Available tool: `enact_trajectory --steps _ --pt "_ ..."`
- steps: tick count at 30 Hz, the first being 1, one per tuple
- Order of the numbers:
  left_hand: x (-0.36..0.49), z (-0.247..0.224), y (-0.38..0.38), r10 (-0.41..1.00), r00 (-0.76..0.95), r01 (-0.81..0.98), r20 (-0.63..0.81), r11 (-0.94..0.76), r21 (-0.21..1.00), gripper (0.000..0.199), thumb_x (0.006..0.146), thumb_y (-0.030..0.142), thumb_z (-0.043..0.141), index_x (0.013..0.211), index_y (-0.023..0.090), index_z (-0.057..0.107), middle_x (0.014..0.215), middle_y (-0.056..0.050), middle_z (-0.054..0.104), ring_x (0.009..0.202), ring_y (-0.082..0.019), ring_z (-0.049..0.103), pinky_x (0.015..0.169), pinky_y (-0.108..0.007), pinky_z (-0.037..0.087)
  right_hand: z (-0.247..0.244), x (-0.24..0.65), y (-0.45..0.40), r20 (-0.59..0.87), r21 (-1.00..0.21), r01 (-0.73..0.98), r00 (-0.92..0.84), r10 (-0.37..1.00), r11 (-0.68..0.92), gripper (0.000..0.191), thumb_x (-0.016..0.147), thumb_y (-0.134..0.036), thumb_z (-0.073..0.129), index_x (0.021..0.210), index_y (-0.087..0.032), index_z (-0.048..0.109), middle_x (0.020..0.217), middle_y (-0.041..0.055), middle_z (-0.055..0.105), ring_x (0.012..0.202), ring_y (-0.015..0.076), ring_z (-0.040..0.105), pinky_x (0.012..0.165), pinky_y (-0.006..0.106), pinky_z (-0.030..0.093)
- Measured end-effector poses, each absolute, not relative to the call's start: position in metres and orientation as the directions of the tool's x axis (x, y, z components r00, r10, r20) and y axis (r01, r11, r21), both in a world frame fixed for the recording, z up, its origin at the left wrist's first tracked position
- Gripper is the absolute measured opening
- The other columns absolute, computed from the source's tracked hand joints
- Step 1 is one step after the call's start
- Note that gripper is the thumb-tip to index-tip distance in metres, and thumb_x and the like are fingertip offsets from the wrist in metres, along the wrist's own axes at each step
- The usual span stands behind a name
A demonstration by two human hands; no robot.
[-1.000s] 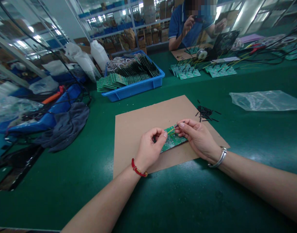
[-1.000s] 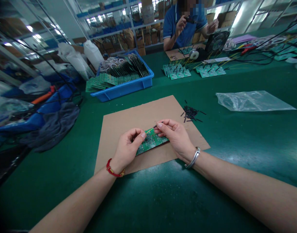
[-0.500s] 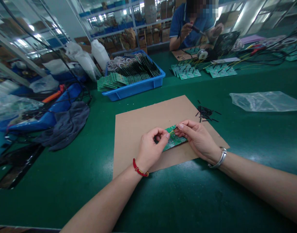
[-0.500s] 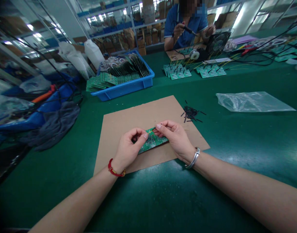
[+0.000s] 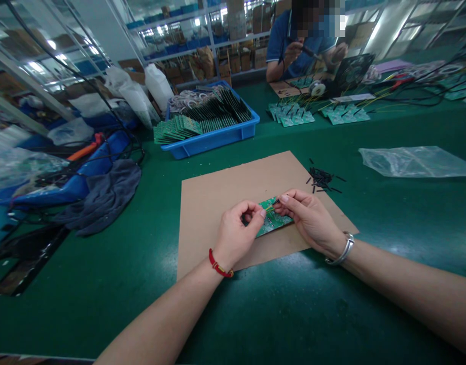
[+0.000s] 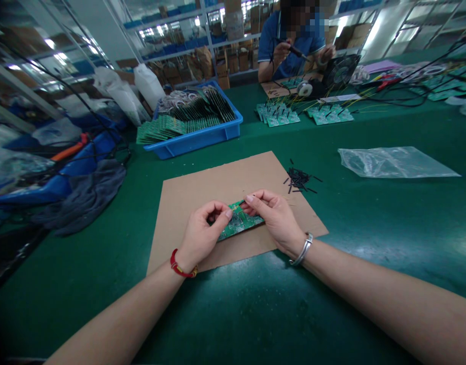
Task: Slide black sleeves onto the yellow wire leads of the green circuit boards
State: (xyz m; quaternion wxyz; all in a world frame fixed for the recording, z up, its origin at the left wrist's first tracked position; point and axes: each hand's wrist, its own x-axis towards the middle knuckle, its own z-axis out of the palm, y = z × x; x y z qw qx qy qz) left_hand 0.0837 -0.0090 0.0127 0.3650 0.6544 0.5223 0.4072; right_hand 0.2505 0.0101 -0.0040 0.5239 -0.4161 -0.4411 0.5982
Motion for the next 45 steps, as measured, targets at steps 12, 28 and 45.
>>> enact_trajectory --steps 12,28,45 --pt "0.080 0.007 -0.007 0.985 0.159 0.463 0.075 -0.141 0.875 0.030 0.085 0.045 0.053 0.081 0.017 0.065 0.069 0.000 0.062 0.063 -0.014 0.053 0.056 -0.022 0.040 -0.003 0.242 0.009 -0.004 -0.971 -0.237 -0.111 0.994 -0.031 0.031 0.070 -0.044 0.072 0.069 -0.016 0.059 0.063 -0.0015 0.063 0.059 0.0101 0.056 0.061 0.024 0.044" --pt "0.055 0.025 0.007 0.892 0.451 0.681 -0.034 -0.320 0.659 0.019 0.083 0.034 0.054 0.089 0.022 0.068 0.082 -0.003 0.063 0.074 -0.019 0.058 0.066 -0.029 0.043 -0.010 0.235 0.005 0.109 -0.978 -0.185 -0.081 0.991 0.093 0.023 0.076 -0.037 0.067 0.076 -0.015 0.061 0.067 -0.0004 0.061 0.062 0.0105 0.055 0.061 0.024 0.042" --pt "0.065 0.017 0.004 0.943 0.312 0.570 0.112 -0.280 0.772 0.016 0.083 0.031 0.059 0.085 0.018 0.067 0.067 0.002 0.056 0.061 -0.012 0.048 0.056 -0.024 0.033 0.001 0.240 0.006 0.333 -0.859 0.303 -0.281 0.900 0.412 0.014 0.086 -0.021 0.058 0.093 -0.020 0.071 0.086 0.0037 0.067 0.081 0.0155 0.060 0.071 0.027 0.045"
